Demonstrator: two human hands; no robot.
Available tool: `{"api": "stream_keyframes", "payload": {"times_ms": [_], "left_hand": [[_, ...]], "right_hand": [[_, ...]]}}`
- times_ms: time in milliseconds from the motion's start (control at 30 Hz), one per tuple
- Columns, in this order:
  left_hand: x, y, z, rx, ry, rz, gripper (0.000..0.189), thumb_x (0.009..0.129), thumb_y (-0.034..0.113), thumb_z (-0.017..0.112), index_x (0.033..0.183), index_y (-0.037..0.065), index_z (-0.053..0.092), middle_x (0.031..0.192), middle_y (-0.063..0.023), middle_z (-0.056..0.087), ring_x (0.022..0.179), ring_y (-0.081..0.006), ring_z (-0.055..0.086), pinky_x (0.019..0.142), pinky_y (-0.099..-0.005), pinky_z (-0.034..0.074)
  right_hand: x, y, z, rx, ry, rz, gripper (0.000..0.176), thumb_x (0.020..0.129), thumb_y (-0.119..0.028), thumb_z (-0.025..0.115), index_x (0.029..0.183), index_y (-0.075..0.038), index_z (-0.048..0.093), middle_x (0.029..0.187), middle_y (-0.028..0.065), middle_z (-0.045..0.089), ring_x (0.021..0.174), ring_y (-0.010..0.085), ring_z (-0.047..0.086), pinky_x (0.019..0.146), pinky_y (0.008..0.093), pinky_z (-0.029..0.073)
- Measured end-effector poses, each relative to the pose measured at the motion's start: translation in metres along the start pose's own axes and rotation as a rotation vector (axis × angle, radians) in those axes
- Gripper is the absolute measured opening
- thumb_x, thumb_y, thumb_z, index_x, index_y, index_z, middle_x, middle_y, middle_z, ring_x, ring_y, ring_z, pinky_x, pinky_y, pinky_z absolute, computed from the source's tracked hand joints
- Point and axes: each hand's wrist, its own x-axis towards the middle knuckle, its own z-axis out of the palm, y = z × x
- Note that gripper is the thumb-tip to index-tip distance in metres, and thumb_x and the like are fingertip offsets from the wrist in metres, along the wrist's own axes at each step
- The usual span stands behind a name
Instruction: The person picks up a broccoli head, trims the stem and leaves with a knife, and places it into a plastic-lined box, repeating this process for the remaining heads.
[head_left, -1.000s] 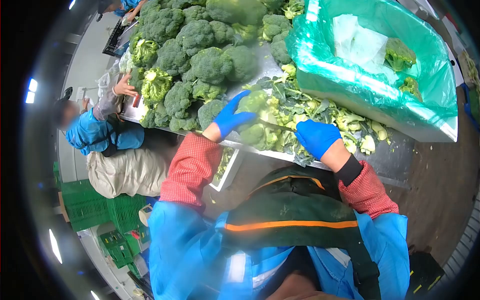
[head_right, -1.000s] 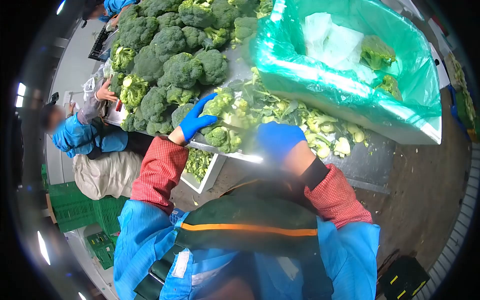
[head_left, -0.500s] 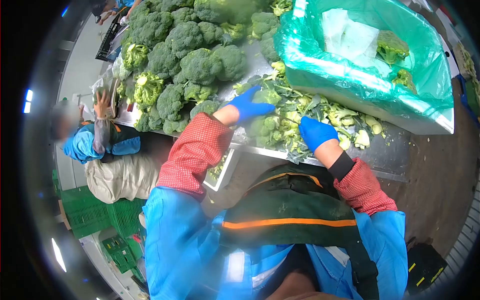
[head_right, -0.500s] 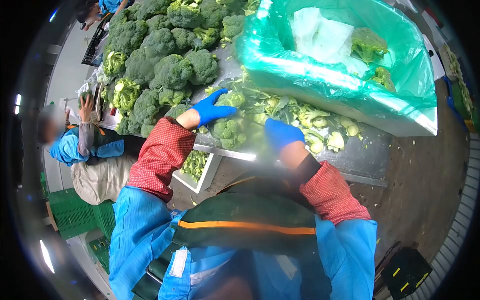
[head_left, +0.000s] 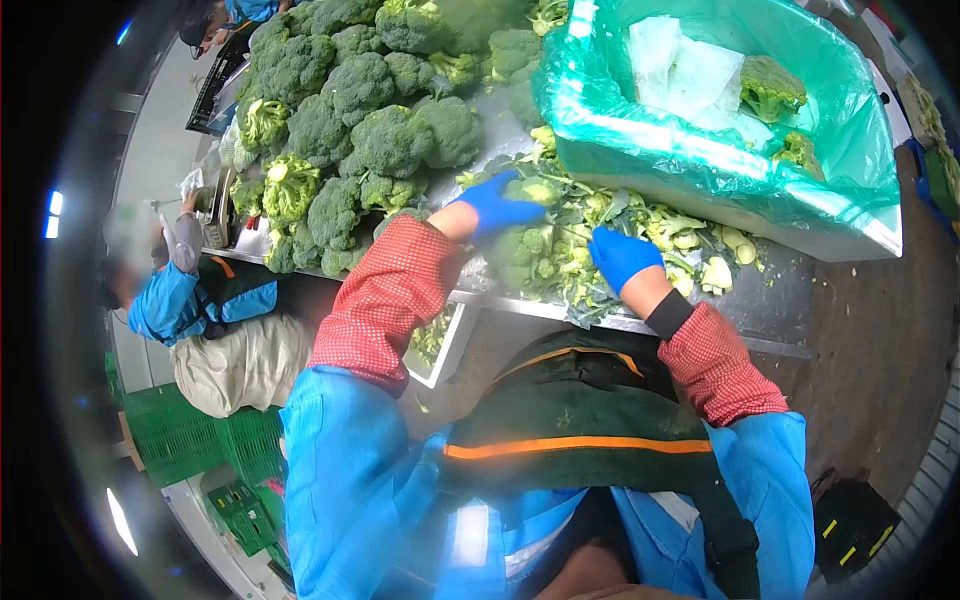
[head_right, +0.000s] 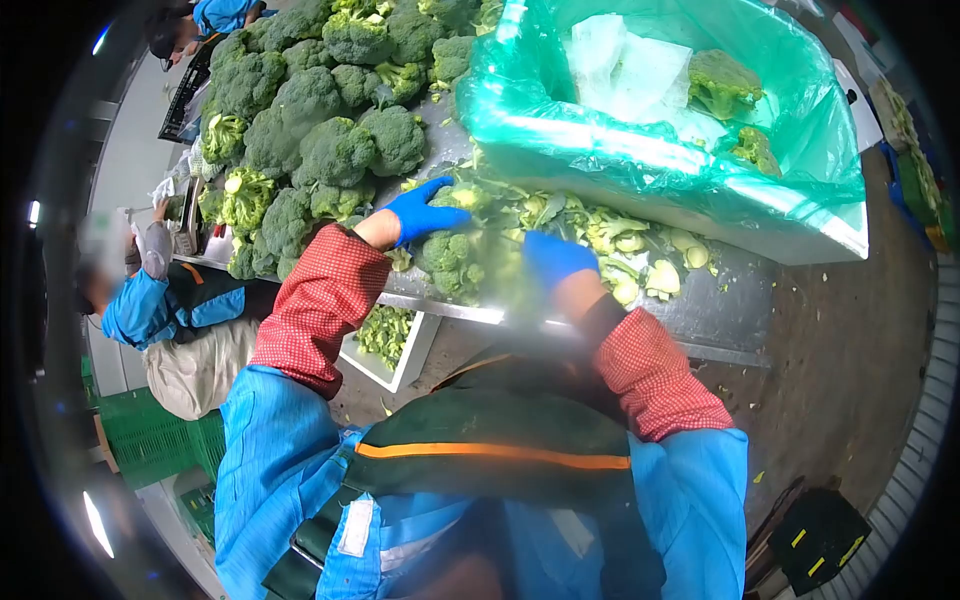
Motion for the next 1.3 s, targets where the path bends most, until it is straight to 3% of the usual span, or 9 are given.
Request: {"api": "stream_keyframes", "payload": {"times_ms": [133, 200, 400, 600, 733, 900, 1000, 1100, 1300], "left_hand": [[-0.001, -0.009, -0.006, -0.087, -0.002, 0.021, 0.099, 0.065, 0.052, 0.079, 0.143, 0.008, 0.036, 0.137, -0.0228, 0.046, 0.126, -0.03, 0.046, 0.102, -0.0366, 0.039], [-0.009, -0.004, -0.008, -0.1, -0.009, 0.012, 0.094, 0.068, 0.046, 0.08, 0.143, 0.012, 0.035, 0.136, -0.0235, 0.047, 0.126, -0.03, 0.045, 0.103, -0.0369, 0.038], [-0.025, -0.046, -0.008, -0.378, 0.019, 0.259, 0.079, 0.077, 0.026, 0.07, 0.145, 0.011, 0.033, 0.142, -0.0157, 0.04, 0.127, -0.0243, 0.044, 0.103, -0.034, 0.037], [-0.066, -0.035, 0.005, -1.052, 0.177, 0.533, 0.091, 0.072, 0.008, 0.06, 0.151, 0.012, 0.015, 0.145, -0.0118, 0.036, 0.129, -0.0244, 0.042, 0.105, -0.0353, 0.038], [-0.082, -0.016, 0.015, -0.928, 0.337, 0.757, 0.088, 0.078, 0.024, 0.065, 0.15, 0.01, 0.017, 0.146, -0.0118, 0.034, 0.132, -0.0259, 0.039, 0.107, -0.0375, 0.036], [-0.104, -0.02, 0.01, -1.268, 0.038, 0.533, 0.09, 0.084, 0.064, 0.054, 0.147, 0.008, 0.023, 0.146, -0.0118, 0.035, 0.133, -0.027, 0.036, 0.11, -0.0415, 0.031], [-0.101, -0.055, 0.001, -1.579, -0.514, 0.422, 0.09, 0.084, 0.068, 0.048, 0.147, 0.008, 0.023, 0.147, -0.0125, 0.035, 0.133, -0.0282, 0.038, 0.111, -0.0429, 0.029], [-0.107, -0.062, 0.014, -1.308, -0.293, 0.169, 0.081, 0.087, 0.052, 0.056, 0.146, 0.007, 0.024, 0.142, -0.0132, 0.041, 0.13, -0.0275, 0.041, 0.108, -0.041, 0.034], [-0.099, -0.034, 0.027, -1.221, -0.085, 0.345, 0.077, 0.075, 0.026, 0.061, 0.143, 0.005, 0.031, 0.133, -0.0135, 0.048, 0.12, -0.0251, 0.05, 0.102, -0.0382, 0.04]], "right_hand": [[-0.005, 0.021, 0.032, 0.334, 0.068, -0.425, 0.023, 0.094, -0.023, 0.045, 0.087, -0.007, 0.06, 0.071, 0.0118, 0.061, 0.057, 0.0297, 0.058, 0.055, 0.0397, 0.047], [-0.004, 0.017, 0.02, 0.369, -0.215, -0.106, 0.018, 0.087, -0.023, 0.053, 0.089, -0.009, 0.065, 0.083, 0.0126, 0.065, 0.072, 0.031, 0.062, 0.066, 0.04, 0.05], [-0.011, -0.003, -0.001, 0.403, -0.174, 0.116, 0.023, 0.091, -0.024, 0.045, 0.092, -0.007, 0.061, 0.09, 0.0156, 0.063, 0.081, 0.034, 0.064, 0.071, 0.0421, 0.051], [-0.005, -0.054, -0.035, 1.08, -0.041, 0.212, 0.037, 0.091, -0.036, 0.058, 0.115, -0.008, 0.057, 0.069, 0.0035, 0.058, 0.058, 0.0124, 0.055, 0.051, 0.0284, 0.043], [0.018, -0.078, -0.057, 1.185, -0.125, 0.366, 0.063, 0.087, -0.034, 0.067, 0.136, -0.006, 0.039, 0.067, 0.0002, 0.056, 0.05, 0.0057, 0.05, 0.041, 0.0206, 0.038], [0.018, -0.069, -0.075, 1.03, -0.071, 0.081, 0.073, 0.083, -0.024, 0.07, 0.147, -0.021, 0.033, 0.072, -0.0026, 0.052, 0.058, 0.0062, 0.047, 0.054, 0.0252, 0.043], [0.02, -0.066, -0.084, 0.772, 0.022, -0.183, 0.065, 0.083, -0.018, 0.068, 0.143, -0.021, 0.041, 0.082, -0.0007, 0.055, 0.064, 0.0075, 0.047, 0.06, 0.025, 0.045], [0.027, -0.059, -0.071, 0.713, -0.005, -0.302, 0.063, 0.084, -0.017, 0.067, 0.142, -0.023, 0.042, 0.089, 0.0043, 0.058, 0.069, 0.0115, 0.049, 0.066, 0.0277, 0.047], [0.027, -0.056, -0.048, 0.814, 0.135, 0.029, 0.042, 0.087, -0.019, 0.06, 0.129, -0.017, 0.054, 0.109, 0.0137, 0.062, 0.09, 0.0279, 0.063, 0.077, 0.0354, 0.051]]}}
